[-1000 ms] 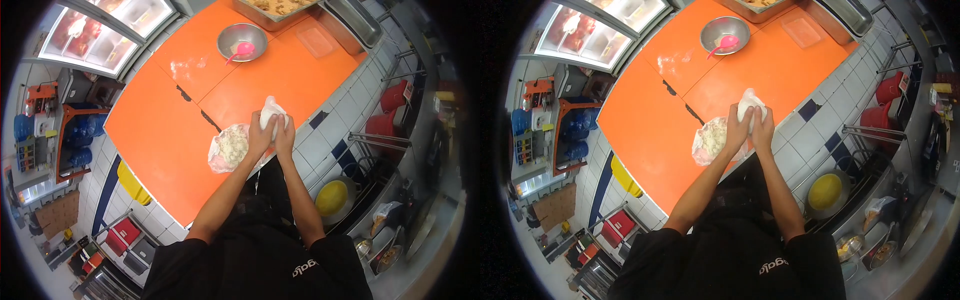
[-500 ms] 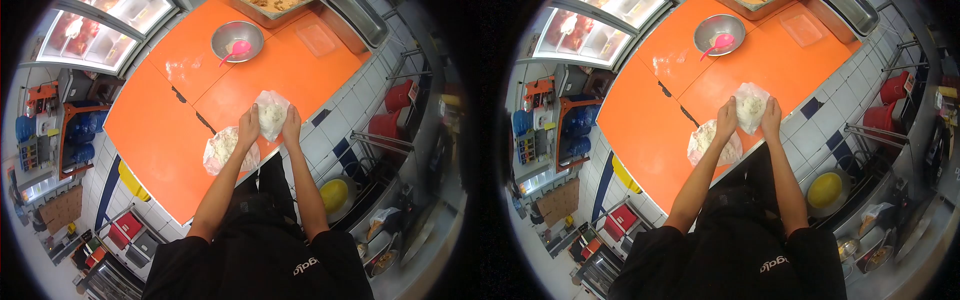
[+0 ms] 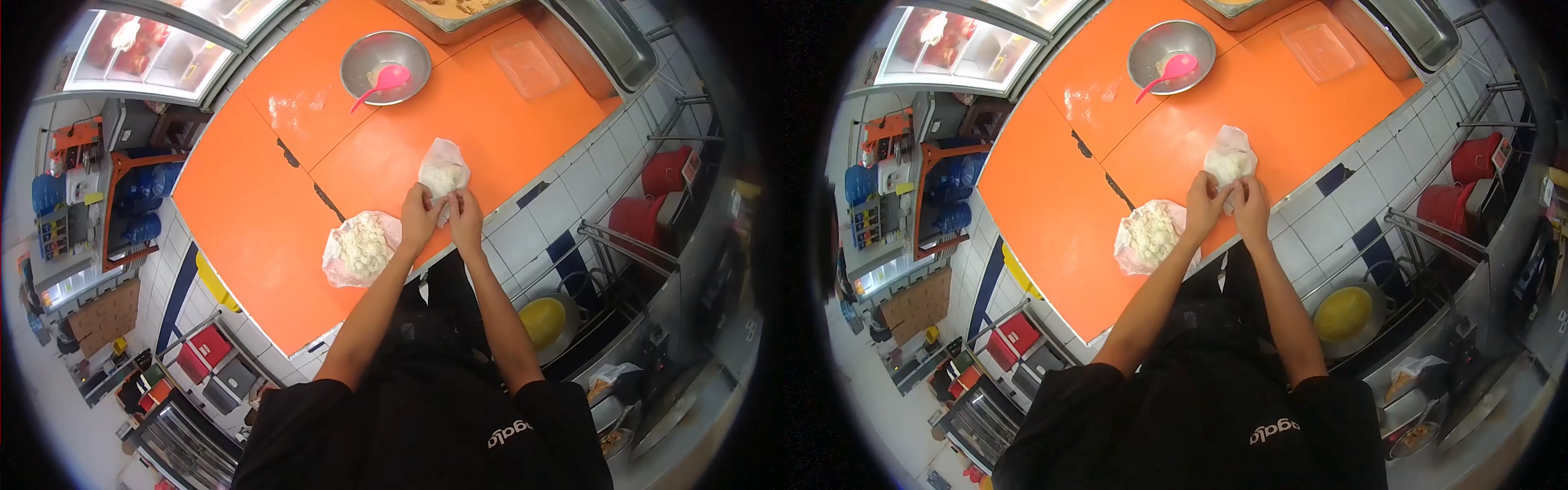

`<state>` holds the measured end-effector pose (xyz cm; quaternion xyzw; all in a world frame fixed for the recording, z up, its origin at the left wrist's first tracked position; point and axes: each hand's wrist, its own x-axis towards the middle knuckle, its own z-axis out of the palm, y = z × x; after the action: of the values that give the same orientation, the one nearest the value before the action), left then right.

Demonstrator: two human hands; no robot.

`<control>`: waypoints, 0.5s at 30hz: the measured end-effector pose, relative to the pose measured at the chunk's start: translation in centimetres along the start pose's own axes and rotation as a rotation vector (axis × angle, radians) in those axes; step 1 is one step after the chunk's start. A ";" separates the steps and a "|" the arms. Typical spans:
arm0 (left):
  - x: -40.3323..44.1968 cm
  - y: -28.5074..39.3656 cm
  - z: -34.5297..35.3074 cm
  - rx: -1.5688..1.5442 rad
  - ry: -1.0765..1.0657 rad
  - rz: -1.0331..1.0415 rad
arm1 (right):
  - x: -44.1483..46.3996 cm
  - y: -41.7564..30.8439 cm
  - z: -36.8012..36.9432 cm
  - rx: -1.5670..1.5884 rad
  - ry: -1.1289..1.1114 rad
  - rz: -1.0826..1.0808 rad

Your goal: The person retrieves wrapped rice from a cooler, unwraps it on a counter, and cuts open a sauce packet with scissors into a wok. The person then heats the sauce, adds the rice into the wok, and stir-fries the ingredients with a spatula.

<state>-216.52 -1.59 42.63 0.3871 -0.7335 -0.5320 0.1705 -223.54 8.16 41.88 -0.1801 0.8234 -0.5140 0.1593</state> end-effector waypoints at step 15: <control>2.9 -0.1 -5.3 -0.107 0.048 -0.095 | 5.4 3.5 -5.7 0.100 0.034 0.009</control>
<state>-214.87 -7.21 44.09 0.4245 -0.6804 -0.5687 0.1829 -231.35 11.59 40.75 -0.1594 0.8002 -0.5565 0.1565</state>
